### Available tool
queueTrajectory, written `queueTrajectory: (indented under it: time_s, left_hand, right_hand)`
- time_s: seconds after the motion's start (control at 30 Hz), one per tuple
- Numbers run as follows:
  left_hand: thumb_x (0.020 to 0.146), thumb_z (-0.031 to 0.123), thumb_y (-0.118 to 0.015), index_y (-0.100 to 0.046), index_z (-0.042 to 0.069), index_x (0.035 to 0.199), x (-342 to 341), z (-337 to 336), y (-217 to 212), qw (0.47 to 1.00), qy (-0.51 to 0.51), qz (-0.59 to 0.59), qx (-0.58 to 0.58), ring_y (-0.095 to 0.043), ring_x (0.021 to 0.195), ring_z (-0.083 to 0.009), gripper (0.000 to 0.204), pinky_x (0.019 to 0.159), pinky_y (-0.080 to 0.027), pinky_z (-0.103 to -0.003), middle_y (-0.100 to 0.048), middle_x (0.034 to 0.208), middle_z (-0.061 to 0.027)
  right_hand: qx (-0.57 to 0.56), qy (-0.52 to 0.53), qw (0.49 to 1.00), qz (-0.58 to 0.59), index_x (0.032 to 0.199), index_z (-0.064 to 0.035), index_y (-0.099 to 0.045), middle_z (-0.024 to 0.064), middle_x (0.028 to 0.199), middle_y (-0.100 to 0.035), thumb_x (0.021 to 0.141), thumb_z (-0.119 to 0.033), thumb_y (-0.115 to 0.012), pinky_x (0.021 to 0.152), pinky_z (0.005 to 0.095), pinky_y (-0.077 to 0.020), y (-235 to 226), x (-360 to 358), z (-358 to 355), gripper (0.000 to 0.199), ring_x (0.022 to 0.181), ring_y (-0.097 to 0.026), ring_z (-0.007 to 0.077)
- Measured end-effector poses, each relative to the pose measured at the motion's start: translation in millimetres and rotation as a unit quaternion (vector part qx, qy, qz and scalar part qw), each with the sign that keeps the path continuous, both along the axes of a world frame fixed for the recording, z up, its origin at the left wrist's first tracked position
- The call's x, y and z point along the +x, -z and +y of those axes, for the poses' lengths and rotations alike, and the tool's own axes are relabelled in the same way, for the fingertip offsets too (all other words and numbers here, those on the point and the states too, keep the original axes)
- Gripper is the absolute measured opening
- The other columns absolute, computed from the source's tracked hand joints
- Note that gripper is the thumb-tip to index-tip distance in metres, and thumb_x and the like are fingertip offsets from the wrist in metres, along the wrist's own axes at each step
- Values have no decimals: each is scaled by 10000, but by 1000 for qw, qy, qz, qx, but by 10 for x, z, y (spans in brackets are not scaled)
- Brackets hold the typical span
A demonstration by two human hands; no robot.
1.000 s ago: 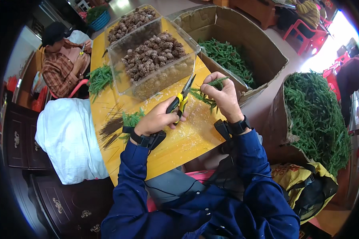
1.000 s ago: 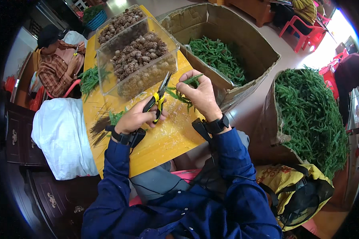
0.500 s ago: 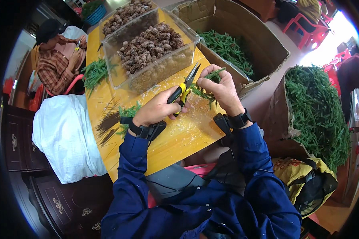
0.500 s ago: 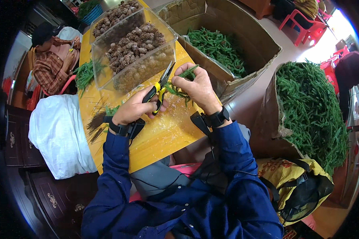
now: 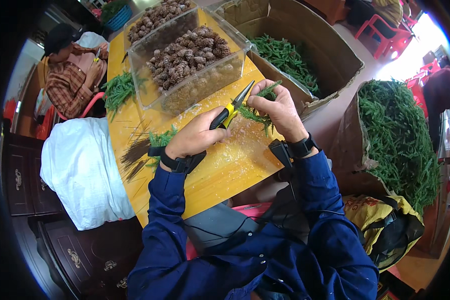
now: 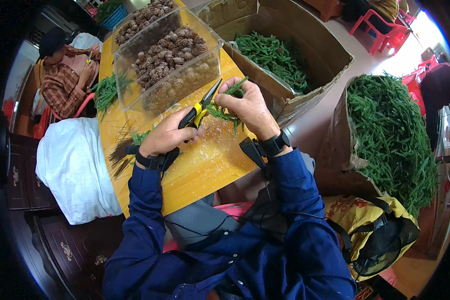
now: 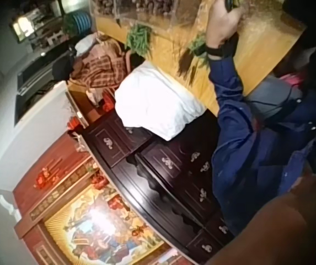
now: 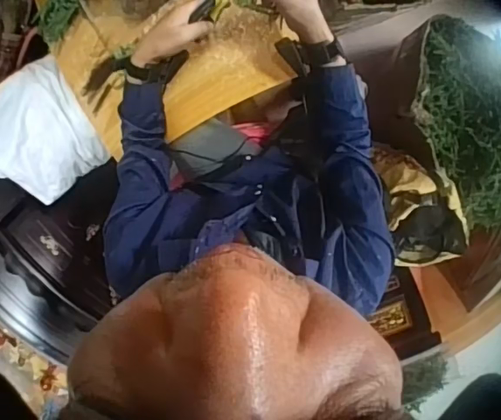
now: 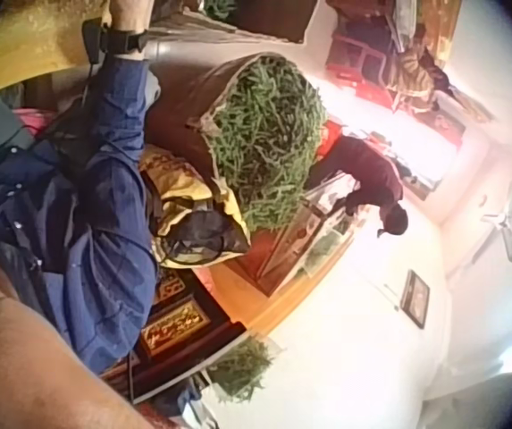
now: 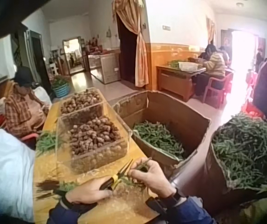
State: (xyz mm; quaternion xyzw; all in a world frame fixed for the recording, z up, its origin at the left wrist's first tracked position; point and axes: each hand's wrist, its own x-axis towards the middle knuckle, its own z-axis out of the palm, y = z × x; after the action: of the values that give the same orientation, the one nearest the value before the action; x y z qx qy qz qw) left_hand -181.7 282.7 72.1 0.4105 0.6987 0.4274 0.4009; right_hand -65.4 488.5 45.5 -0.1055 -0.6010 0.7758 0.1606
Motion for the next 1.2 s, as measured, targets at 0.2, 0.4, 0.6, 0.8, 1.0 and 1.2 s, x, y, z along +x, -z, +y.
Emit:
queueTrajectory:
  time_s: [0.2,0.4,0.6,0.8,1.0,1.2]
  left_hand:
    - [848,97,-631,-551,-1,1228,5,-14,59,993,-30,109,-18,-615,840,-218,401,781,-486,-354,-656,927,-130]
    - [833,76,-620,-528,17,1258,73,-4,-96,996,-62,64,31,-637,871,-333,438,819,-490,-377,-651,934,-191]
    - [861,21,-567,-456,24,1392,61,-57,-82,973,-14,229,28,-634,1036,-286,542,901,-492,-364,-649,1127,-160]
    - [805,-8,-566,-482,80,1367,133,20,-125,915,-38,393,81,-582,1115,-406,575,927,-493,-468,-582,1252,-195]
    - [789,-24,-581,-492,100,1367,162,63,-128,900,-39,425,86,-583,1106,-402,598,923,-493,-472,-589,1205,-182]
    - [785,-23,-595,-491,101,1370,202,68,-154,906,-49,416,55,-578,1109,-401,607,919,-495,-469,-587,1185,-179]
  right_hand:
    - [7,14,1000,8,940,-73,-632,-30,802,-640,829,-102,-758,608,183,-425,35,-10,0,170,661,-544,28]
    - [-49,16,998,31,946,-74,-612,-28,818,-626,851,-92,-728,613,183,-428,28,14,61,151,661,-544,35]
    - [-215,-32,975,47,981,-84,-590,-16,817,-607,904,-94,-682,597,197,-420,114,-13,161,120,665,-527,51]
    - [-344,-111,930,65,1037,-100,-578,10,814,-599,937,-127,-655,582,228,-415,187,15,223,128,661,-515,73]
    - [-417,-175,889,68,1062,-101,-574,14,824,-585,953,-155,-634,573,269,-425,197,53,256,136,658,-515,100]
    - [-418,-149,895,54,1078,-102,-571,13,810,-582,954,-161,-632,573,276,-426,160,66,208,150,654,-516,109]
